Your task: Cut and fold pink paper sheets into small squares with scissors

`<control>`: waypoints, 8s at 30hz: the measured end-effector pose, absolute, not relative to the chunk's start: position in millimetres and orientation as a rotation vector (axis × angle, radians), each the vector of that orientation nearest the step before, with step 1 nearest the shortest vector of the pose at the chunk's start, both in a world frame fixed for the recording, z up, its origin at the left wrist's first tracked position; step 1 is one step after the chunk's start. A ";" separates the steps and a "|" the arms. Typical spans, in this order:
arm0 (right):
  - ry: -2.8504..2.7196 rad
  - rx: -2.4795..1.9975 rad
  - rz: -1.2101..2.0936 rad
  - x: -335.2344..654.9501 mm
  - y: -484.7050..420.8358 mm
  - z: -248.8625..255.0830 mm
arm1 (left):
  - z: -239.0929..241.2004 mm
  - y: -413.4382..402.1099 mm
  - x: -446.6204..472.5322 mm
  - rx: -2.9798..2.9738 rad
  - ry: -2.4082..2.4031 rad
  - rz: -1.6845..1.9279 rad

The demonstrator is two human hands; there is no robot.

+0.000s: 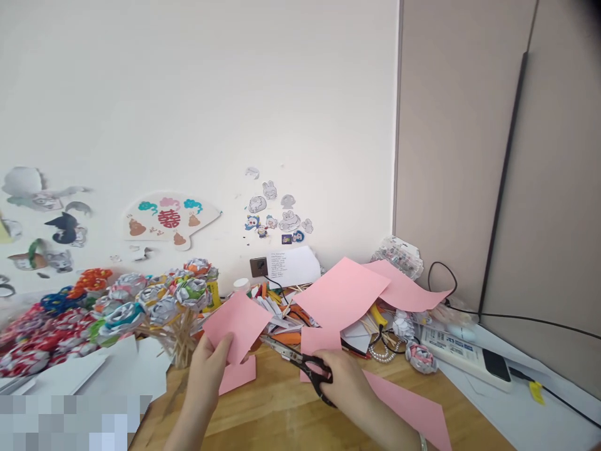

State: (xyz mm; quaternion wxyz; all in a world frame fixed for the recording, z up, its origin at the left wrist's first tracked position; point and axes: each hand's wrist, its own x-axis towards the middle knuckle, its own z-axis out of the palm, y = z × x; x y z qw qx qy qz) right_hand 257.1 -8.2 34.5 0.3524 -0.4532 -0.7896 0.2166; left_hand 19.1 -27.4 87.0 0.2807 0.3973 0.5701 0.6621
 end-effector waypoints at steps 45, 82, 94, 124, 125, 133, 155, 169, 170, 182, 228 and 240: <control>-1.911 -1.442 0.256 280.6 21.6 23.6 | 38.0 -0.4 33.8 0.733 1.313 1.693; -1.290 -0.853 1.166 253.5 20.5 8.6 | 29.0 -14.6 86.4 1.206 0.986 1.406; -1.247 -0.809 1.136 257.5 14.5 19.9 | 38.9 -16.1 84.8 1.238 1.196 1.379; -1.310 -0.799 1.075 257.9 20.0 8.1 | 46.1 -17.9 75.1 1.255 1.214 1.206; -1.310 -0.798 1.082 257.9 19.8 8.3 | 45.7 -17.7 74.9 1.254 1.213 1.205; -1.287 -0.753 1.136 257.7 20.0 8.9 | 44.3 -16.8 74.2 1.237 1.209 1.215; -1.433 -0.596 1.436 275.5 12.9 36.2 | 56.4 -26.2 70.3 1.310 1.146 1.172; -1.491 -0.641 1.413 270.1 7.2 32.3 | 45.2 -25.1 74.6 1.415 1.100 0.955; -1.492 -0.622 1.446 269.7 5.5 33.1 | 43.8 -24.3 74.5 1.423 1.104 0.969; -1.257 -0.669 1.699 261.2 4.3 23.7 | 56.4 -31.7 77.3 1.343 1.029 0.940; -1.541 -0.695 1.757 258.1 1.0 23.3 | 49.4 -37.2 79.9 1.504 1.131 0.701; -1.796 -0.885 1.367 255.9 9.2 6.2 | 31.1 -29.3 85.8 1.558 1.097 0.613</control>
